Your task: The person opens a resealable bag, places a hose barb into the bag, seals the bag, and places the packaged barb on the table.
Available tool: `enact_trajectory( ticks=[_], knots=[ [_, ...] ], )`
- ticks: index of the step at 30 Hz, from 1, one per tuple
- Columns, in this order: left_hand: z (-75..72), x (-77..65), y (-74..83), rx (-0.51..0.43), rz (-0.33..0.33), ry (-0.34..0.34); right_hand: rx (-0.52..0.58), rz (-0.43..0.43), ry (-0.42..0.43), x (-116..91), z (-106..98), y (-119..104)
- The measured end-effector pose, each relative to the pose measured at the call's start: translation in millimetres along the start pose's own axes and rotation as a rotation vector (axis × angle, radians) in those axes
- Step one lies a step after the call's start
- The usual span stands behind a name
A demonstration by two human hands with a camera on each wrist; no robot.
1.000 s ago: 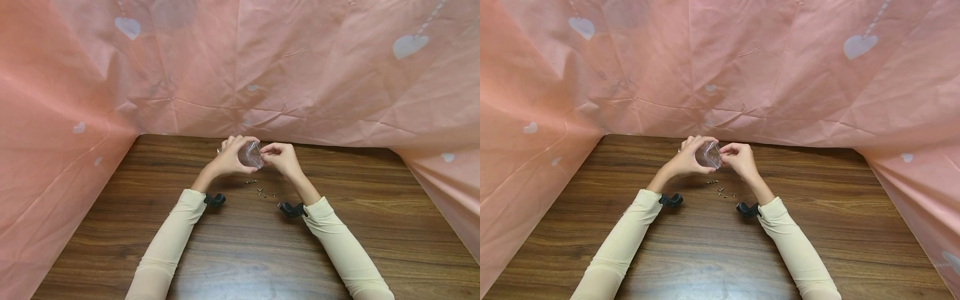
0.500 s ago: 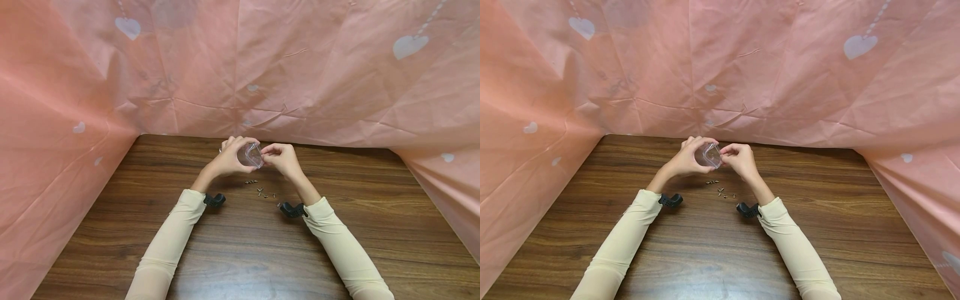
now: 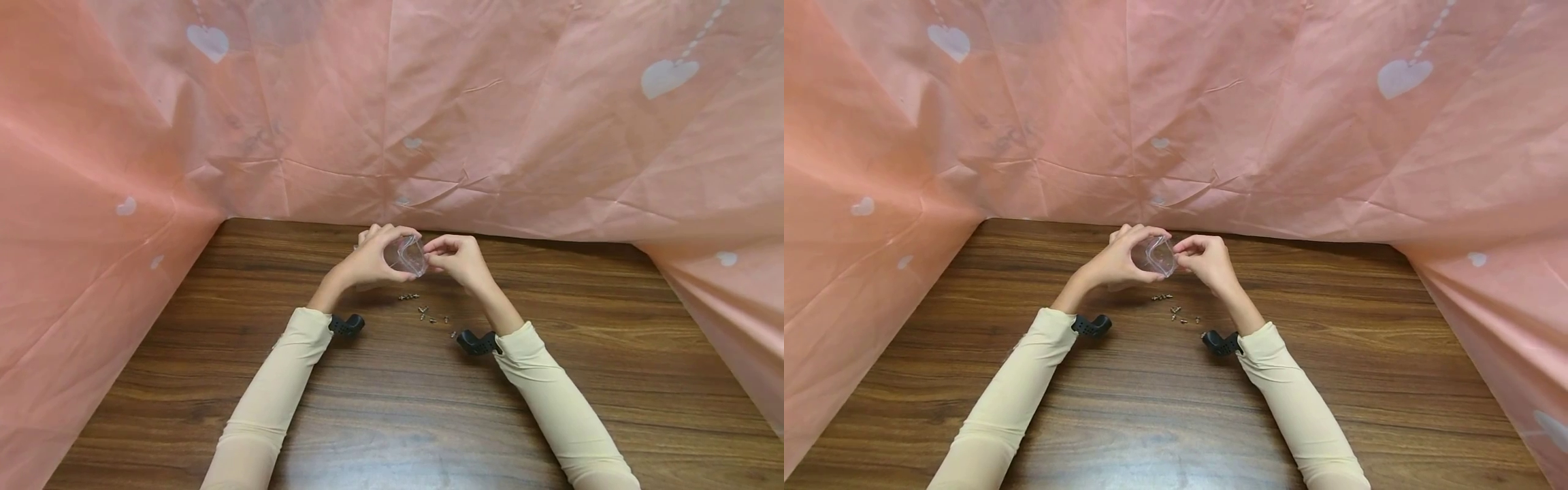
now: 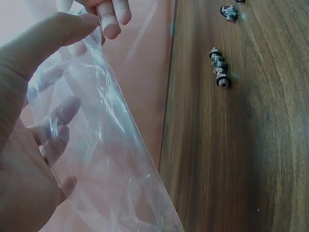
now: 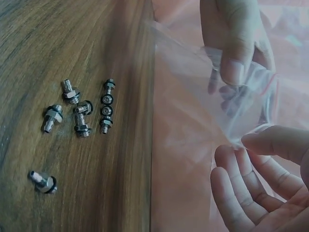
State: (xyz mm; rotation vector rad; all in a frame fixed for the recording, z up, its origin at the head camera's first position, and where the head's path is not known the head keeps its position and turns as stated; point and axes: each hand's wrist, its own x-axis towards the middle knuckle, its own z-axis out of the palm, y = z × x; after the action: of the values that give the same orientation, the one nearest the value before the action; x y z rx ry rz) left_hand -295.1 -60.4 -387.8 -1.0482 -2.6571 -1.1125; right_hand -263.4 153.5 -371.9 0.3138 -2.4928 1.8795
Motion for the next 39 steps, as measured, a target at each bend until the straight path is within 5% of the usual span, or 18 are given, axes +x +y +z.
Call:
enact_trajectory(
  ticks=[20,39],
  knots=[
    [0.9,-1.3,-7.6,0.001,-0.079,-0.039,-0.105,-0.039,0.016,-0.1,-12.8,-4.8],
    [-1.2,1.3,-12.7,-0.042,-0.088,-0.026,-0.345,-0.219,-0.2,-10.0,-22.7,-2.0]
  ],
)
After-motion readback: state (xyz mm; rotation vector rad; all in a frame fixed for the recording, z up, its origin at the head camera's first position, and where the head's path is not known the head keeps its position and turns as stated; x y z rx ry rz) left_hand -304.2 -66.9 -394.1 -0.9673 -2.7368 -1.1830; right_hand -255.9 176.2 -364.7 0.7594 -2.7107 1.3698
